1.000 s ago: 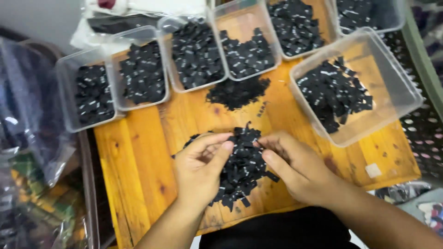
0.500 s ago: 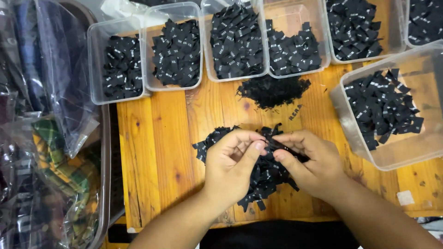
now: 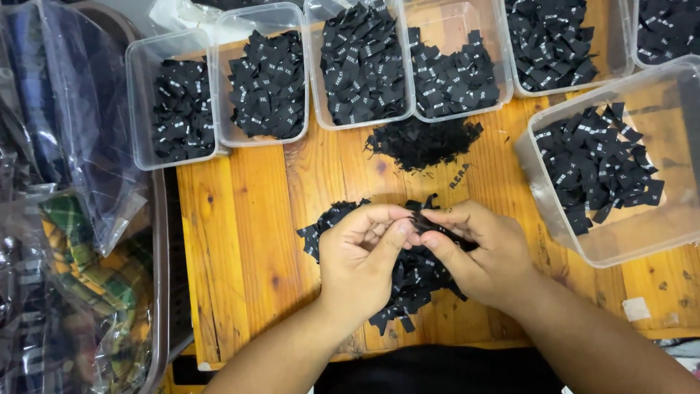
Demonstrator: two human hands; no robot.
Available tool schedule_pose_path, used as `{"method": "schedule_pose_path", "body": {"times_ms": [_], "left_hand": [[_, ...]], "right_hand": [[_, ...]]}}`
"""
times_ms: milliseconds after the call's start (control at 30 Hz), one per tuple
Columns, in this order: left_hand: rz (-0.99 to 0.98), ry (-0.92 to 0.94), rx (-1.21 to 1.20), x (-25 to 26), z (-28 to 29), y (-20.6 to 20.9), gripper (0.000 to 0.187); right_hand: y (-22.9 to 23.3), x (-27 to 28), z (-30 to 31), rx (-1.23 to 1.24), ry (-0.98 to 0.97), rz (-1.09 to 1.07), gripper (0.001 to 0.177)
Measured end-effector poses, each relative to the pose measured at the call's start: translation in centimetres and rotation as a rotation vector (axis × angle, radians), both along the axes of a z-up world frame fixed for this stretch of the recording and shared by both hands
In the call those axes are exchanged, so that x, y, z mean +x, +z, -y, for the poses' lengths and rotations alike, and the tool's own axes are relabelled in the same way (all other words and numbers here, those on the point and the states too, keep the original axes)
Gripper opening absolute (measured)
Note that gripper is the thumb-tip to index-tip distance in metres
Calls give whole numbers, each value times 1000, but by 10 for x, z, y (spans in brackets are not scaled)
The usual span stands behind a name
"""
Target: Sorting and inspecting small black garment size labels on a wooden table using hands and a small tool.
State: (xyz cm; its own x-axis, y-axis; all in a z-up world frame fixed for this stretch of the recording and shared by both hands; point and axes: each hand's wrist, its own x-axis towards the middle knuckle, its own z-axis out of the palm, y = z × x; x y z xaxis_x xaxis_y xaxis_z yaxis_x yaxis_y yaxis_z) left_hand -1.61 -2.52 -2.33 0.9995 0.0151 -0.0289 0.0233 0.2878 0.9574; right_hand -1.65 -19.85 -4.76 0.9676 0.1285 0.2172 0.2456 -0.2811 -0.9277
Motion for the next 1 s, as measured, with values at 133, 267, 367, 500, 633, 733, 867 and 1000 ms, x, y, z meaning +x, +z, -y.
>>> {"method": "schedule_pose_path", "body": {"times_ms": [133,267,367,500,633,733,867,1000], "left_hand": [[-6,-9,-3,3,-1,-1,11],[-8,-22,-1,5,-1,1,10],[-18,-13,-21,6,0,0,10],[-24,-22,-8,8,-2,4,10],[-31,-30,-10,10,-3,1,10],[-42,-31,-2,14,-2,-1,9],[-77,-39,6,21,1,-8,8],[-112,-47,16,28,1,-12,7]], "right_hand": [[-2,4,0,20,0,27,21],[-4,8,-1,86,13,26,17],[-2,10,-2,91,15,26,16],[-2,12,-2,97,21,30,16],[-8,12,0,103,27,22,14],[-12,15,1,110,20,17,14],[-13,17,1,95,-19,-57,13],[-8,21,-2,123,-58,-145,13]]}}
